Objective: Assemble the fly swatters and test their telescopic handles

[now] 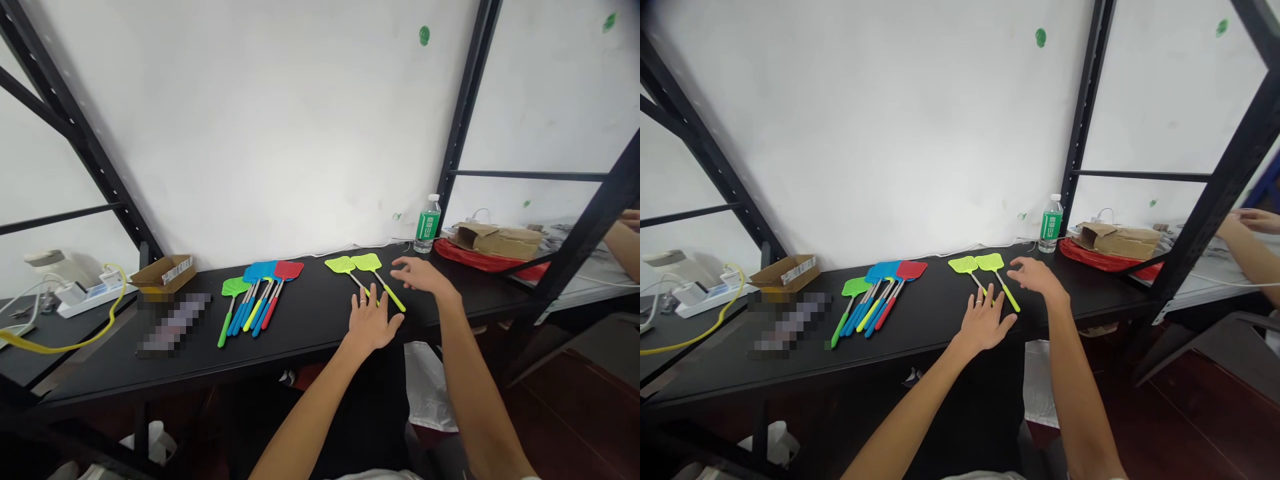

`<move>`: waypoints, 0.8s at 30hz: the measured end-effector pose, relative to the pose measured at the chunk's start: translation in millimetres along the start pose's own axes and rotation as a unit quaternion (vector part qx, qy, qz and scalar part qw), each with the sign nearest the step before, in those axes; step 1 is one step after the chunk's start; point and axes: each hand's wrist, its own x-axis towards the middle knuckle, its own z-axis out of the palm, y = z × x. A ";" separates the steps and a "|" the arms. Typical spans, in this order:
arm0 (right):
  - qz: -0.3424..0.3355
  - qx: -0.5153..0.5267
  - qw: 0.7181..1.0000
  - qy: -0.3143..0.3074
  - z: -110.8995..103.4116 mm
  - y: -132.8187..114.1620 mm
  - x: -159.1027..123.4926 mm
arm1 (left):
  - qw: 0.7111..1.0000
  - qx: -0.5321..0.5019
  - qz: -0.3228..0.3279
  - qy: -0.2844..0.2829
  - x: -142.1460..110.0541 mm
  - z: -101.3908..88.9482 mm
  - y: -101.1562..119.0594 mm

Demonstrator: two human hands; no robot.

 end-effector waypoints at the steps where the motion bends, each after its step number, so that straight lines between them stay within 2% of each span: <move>1: 0.007 -0.029 0.999 -0.018 5.7 2.9 3.9 | 1.000 0.005 0.004 0.006 -0.3 0.6 0.0; 4: 0.021 -0.064 0.996 -0.053 20.2 7.0 12.0 | 0.999 0.023 0.026 0.025 -3.0 2.1 -0.9; 9: 0.018 -0.079 0.995 -0.063 33.6 4.7 16.6 | 0.997 0.037 0.047 0.043 -6.8 2.5 -1.2; 14: 0.023 -0.115 0.992 -0.053 37.7 4.5 19.4 | 0.997 0.041 0.048 0.045 -9.1 0.6 0.8; 20: 0.040 -0.178 0.983 -0.002 35.3 12.9 23.0 | 0.997 0.036 0.046 0.040 -8.0 -1.2 0.2; 24: 0.040 -0.188 0.981 0.009 33.6 17.8 24.4 | 0.998 0.029 0.047 0.029 -1.8 -0.3 -2.5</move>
